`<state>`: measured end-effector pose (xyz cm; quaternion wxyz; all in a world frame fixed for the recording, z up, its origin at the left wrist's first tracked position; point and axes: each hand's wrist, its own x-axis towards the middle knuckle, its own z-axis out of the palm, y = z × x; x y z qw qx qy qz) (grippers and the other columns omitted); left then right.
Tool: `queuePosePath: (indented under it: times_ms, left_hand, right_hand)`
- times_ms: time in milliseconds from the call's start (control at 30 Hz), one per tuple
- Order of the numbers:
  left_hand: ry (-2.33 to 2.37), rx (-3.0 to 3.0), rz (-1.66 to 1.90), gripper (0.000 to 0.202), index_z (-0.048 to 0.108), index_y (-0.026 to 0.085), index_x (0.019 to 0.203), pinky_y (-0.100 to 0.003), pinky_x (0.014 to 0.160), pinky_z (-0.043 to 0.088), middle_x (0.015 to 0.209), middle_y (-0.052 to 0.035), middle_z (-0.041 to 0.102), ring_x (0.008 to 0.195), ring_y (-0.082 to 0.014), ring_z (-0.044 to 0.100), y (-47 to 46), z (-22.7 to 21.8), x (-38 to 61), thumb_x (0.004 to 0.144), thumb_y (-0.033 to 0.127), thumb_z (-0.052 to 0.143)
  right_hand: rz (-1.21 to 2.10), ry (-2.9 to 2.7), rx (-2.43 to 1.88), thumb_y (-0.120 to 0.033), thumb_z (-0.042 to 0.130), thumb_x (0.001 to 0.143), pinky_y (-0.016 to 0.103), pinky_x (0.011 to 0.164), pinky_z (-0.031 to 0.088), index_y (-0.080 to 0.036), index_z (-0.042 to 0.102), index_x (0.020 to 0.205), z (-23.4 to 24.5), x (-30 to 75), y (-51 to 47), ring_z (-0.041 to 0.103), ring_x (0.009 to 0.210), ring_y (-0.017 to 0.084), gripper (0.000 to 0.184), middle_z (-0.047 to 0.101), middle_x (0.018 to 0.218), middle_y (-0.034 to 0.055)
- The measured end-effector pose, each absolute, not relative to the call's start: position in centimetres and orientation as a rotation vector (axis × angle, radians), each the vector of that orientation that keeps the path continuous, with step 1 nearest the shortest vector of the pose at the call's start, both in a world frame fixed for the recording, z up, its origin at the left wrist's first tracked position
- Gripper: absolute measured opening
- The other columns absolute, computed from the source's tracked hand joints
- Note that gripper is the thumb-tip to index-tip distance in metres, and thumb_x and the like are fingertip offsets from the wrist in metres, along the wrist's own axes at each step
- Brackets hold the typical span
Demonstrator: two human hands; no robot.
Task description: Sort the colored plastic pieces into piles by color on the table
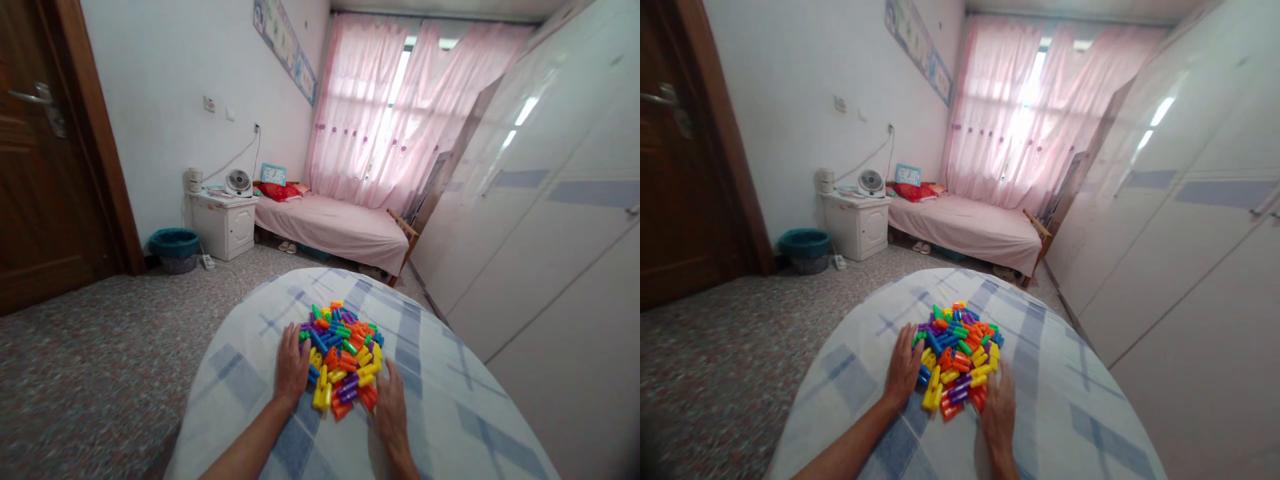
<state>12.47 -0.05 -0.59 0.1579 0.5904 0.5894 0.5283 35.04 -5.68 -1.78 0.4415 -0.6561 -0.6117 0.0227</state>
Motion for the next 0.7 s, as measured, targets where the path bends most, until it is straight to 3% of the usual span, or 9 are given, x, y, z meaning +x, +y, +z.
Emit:
queuePosePath:
  times_ms: [133, 333, 467, 700]
  left_hand:
    - [1.667, 1.597, 1.584, 0.047, 0.049, 0.014, 0.125, -0.046, 0.112, 0.030, 0.135, -0.0153, 0.047, 0.131, -0.0254, 0.038, 0.2, -1.1, 11.5, 0.092, 0.041, 0.031]
    - [1.621, 1.687, 1.532, 0.045, 0.053, 0.012, 0.115, -0.042, 0.109, 0.033, 0.124, -0.0155, 0.052, 0.124, -0.0245, 0.044, 0.5, -0.7, 11.0, 0.090, 0.040, 0.029]
    - [1.624, 1.739, 1.510, 0.045, 0.054, 0.012, 0.111, -0.042, 0.110, 0.033, 0.120, -0.0154, 0.053, 0.123, -0.0248, 0.045, 0.7, -1.0, 10.6, 0.089, 0.041, 0.028]
    - [1.706, 1.863, 1.444, 0.049, 0.058, 0.013, 0.108, -0.045, 0.110, 0.031, 0.125, -0.0164, 0.050, 0.128, -0.0280, 0.039, 1.8, -2.2, 10.0, 0.089, 0.043, 0.025]
  right_hand:
    - [0.071, -1.276, -1.734, -0.043, 0.035, 0.086, 0.047, 0.105, 0.033, -0.013, 0.048, 0.125, -3.1, 36.4, -11.0, 0.044, 0.123, 0.027, 0.051, 0.050, 0.131, 0.0160]
    - [-0.007, -1.427, -1.864, -0.032, 0.040, 0.084, 0.043, 0.102, 0.037, -0.014, 0.062, 0.110, -2.2, 35.9, -14.6, 0.051, 0.116, 0.026, 0.038, 0.059, 0.121, 0.0145]
    - [-0.007, -1.478, -1.913, -0.026, 0.043, 0.083, 0.040, 0.097, 0.040, -0.021, 0.065, 0.102, -0.8, 34.9, -14.9, 0.053, 0.114, 0.024, 0.030, 0.062, 0.117, 0.0100]
    - [-0.020, -1.415, -1.908, -0.018, 0.046, 0.079, 0.037, 0.099, 0.038, -0.022, 0.065, 0.101, -1.0, 34.3, -15.0, 0.051, 0.116, 0.022, 0.030, 0.062, 0.118, 0.0071]
